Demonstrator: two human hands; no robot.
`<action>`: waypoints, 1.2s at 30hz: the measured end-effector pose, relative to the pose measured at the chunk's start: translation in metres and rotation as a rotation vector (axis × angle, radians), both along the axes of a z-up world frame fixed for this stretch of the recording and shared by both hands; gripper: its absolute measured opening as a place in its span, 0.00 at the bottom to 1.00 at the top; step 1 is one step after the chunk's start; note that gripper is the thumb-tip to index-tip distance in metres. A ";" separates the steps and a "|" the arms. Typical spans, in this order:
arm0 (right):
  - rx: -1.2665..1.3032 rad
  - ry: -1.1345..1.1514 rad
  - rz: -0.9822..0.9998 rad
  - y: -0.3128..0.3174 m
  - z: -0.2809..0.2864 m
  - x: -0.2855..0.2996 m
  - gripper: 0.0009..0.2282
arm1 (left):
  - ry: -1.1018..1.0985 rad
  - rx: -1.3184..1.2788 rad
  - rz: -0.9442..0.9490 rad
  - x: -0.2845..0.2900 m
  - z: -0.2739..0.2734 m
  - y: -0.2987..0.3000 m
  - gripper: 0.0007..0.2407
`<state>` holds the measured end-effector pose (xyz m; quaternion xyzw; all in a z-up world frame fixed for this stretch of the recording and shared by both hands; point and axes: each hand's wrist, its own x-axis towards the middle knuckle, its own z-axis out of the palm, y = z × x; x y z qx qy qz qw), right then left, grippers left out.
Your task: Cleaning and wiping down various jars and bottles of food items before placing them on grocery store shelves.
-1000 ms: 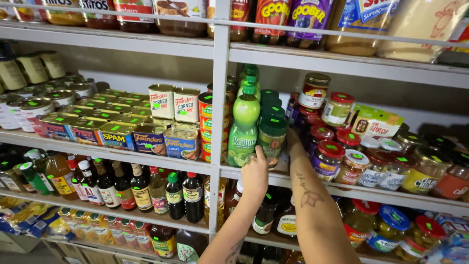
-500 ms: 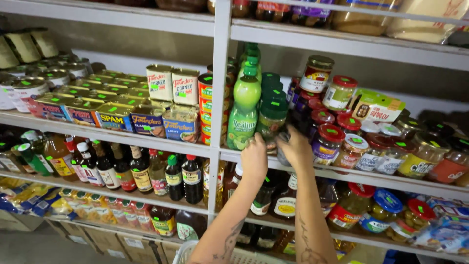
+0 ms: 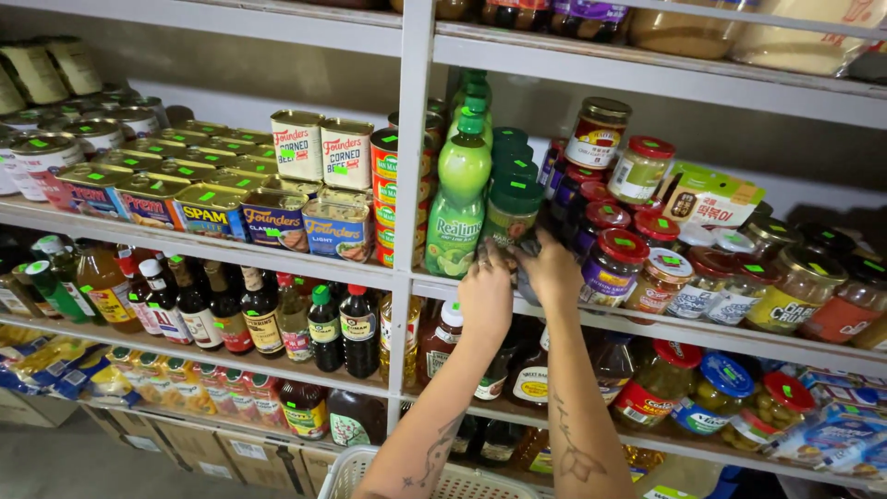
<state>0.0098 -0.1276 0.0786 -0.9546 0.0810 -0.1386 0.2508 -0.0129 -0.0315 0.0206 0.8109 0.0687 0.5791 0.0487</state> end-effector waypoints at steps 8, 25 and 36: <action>0.024 -0.032 0.025 0.005 0.004 0.004 0.24 | 0.203 -0.027 -0.091 0.006 0.007 -0.001 0.11; 0.111 -0.073 0.096 -0.014 -0.032 0.062 0.26 | 0.256 -0.106 -0.222 0.022 0.008 0.000 0.10; -0.006 -1.081 0.365 -0.012 -0.041 -0.028 0.14 | 0.147 -0.235 -0.900 -0.058 0.014 0.040 0.20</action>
